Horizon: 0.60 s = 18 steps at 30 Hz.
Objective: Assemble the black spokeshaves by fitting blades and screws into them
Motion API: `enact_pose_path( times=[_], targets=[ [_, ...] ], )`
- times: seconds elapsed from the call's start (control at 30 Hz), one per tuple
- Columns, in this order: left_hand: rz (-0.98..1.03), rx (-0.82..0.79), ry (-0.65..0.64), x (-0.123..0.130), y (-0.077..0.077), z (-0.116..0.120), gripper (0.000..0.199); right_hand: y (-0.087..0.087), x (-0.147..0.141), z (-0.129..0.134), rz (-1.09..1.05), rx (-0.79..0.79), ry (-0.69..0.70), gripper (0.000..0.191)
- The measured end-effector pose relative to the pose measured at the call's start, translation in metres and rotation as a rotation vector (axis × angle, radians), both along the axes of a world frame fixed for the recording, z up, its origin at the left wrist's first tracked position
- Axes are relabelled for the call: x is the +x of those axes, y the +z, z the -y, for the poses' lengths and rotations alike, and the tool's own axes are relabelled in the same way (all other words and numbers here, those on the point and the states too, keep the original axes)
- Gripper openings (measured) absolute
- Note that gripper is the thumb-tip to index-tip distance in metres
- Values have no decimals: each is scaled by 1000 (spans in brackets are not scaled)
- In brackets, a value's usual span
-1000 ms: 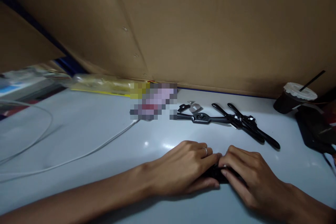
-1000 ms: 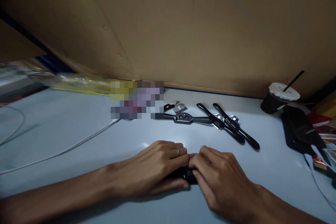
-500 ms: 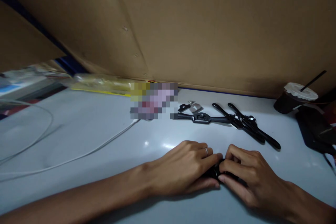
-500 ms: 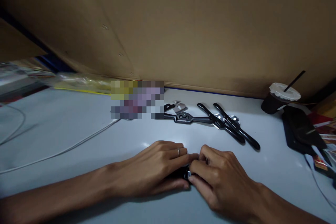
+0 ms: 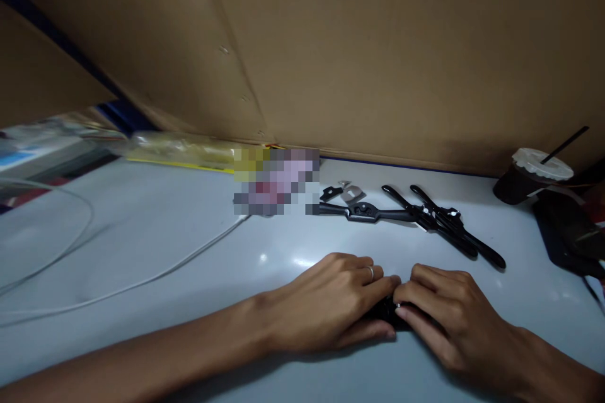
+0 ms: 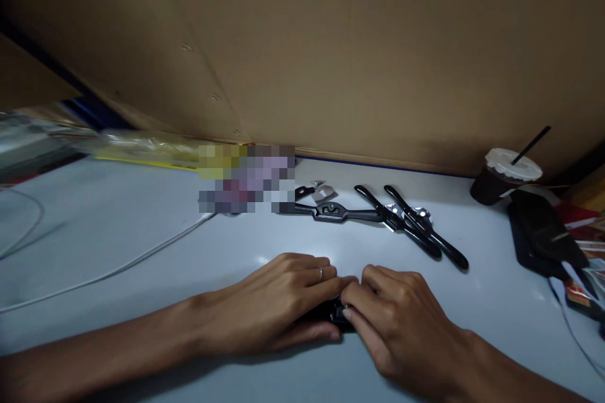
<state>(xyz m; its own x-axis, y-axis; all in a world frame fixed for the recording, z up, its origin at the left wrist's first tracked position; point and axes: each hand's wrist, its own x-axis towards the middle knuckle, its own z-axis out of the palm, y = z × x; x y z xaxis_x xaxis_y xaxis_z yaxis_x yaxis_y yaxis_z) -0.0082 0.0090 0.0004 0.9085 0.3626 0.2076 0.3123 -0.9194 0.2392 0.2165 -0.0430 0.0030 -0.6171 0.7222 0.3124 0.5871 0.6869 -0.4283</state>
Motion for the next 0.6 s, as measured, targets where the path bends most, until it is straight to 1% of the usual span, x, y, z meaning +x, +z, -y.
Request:
enact_pose_path(
  times=[0.1, 0.17, 0.23, 0.3, 0.33, 0.37, 0.43, 0.5, 0.6],
  targets=[
    [-9, -18, 4, -1, 0, 0, 30, 0, 0, 1, -13, -6, 9, 24],
    [-5, -19, 4, -1, -1, 1, 31, -1, 0, 3, -14, -15, -4, 21],
    [4, -14, 1, -2, -1, 1, 32, -2, -1, 5, -27, -48, -64, 13],
    [3, -16, 4, -2, 0, 1, 33, -3, -1, 5, -39, -99, -156, 3],
    [1, -18, 6, -2, 0, 1, 33, -4, -1, 5, -38, -116, -183, 2],
    [1, -19, 7, -1, 0, 1, 33, -4, -1, 4, -31, -126, -187, 5],
    [3, -17, 8, -1, 1, 1, 32, -3, -1, 3, -12, -110, -126, 12],
    [8, -16, 6, -1, 0, 1, 32, -2, -1, 1, 3, -62, -46, 21],
    [14, -20, 0, -1, -1, 1, 31, 1, 0, 0, 9, -36, -4, 22]
  ],
)
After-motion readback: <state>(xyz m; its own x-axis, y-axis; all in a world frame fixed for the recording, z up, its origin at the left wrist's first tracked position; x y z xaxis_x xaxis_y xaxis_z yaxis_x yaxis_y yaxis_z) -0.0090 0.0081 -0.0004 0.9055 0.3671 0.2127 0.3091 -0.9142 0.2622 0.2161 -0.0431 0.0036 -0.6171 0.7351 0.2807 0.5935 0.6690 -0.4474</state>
